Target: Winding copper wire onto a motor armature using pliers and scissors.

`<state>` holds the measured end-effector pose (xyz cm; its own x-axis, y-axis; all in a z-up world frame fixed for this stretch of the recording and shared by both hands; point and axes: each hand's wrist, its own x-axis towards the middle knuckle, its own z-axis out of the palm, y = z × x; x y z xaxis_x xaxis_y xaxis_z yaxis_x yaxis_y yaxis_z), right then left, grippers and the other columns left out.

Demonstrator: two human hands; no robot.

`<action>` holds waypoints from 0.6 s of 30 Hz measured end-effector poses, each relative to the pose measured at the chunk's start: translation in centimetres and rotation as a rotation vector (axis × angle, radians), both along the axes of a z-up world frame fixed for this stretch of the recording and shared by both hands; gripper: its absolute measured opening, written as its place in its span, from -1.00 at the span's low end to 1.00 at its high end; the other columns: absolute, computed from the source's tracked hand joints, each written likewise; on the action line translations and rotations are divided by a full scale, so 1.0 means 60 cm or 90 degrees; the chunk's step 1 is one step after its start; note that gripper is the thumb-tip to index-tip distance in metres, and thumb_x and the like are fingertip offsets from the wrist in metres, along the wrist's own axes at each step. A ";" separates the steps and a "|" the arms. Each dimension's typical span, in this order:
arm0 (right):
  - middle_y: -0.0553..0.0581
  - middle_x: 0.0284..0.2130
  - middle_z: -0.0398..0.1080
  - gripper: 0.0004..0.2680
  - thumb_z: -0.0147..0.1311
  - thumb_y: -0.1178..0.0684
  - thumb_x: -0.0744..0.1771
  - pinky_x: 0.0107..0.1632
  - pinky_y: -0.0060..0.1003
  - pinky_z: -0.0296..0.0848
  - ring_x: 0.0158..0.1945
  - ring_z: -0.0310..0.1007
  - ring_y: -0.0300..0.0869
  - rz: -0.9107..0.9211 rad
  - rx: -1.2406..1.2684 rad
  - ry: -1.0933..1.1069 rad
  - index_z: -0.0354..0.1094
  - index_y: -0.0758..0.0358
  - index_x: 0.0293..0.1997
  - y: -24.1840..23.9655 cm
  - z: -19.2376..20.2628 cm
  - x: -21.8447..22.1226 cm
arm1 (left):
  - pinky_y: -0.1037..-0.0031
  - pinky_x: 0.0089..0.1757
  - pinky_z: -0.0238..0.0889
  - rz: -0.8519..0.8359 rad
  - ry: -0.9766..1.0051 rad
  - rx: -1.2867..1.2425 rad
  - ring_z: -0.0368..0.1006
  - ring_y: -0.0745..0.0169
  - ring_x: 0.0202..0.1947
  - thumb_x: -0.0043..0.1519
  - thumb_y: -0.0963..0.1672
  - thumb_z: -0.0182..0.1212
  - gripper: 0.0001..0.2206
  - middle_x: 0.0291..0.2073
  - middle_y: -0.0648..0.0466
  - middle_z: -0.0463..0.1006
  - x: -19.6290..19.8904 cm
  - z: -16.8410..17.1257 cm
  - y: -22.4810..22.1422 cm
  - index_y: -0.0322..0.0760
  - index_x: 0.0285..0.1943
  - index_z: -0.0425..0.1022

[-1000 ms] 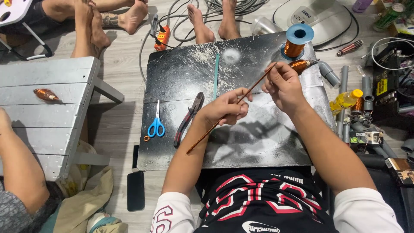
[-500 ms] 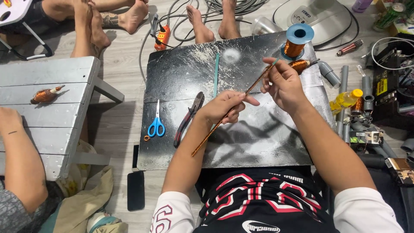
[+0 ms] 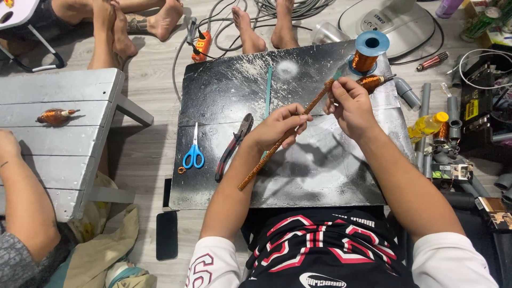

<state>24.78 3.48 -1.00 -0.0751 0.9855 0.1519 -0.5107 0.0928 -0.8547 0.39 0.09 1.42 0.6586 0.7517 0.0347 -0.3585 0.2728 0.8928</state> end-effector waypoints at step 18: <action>0.08 -0.39 0.32 -0.88 0.15 0.07 0.54 -0.32 -0.25 0.63 -0.49 0.42 -0.21 0.014 0.000 -0.065 0.45 0.32 0.08 0.019 -0.046 0.000 | 0.52 -0.59 0.21 0.033 0.134 0.091 0.34 0.32 -0.73 0.56 -0.11 0.16 -0.69 -0.67 0.00 0.44 0.014 0.029 -0.024 -0.52 0.32 0.60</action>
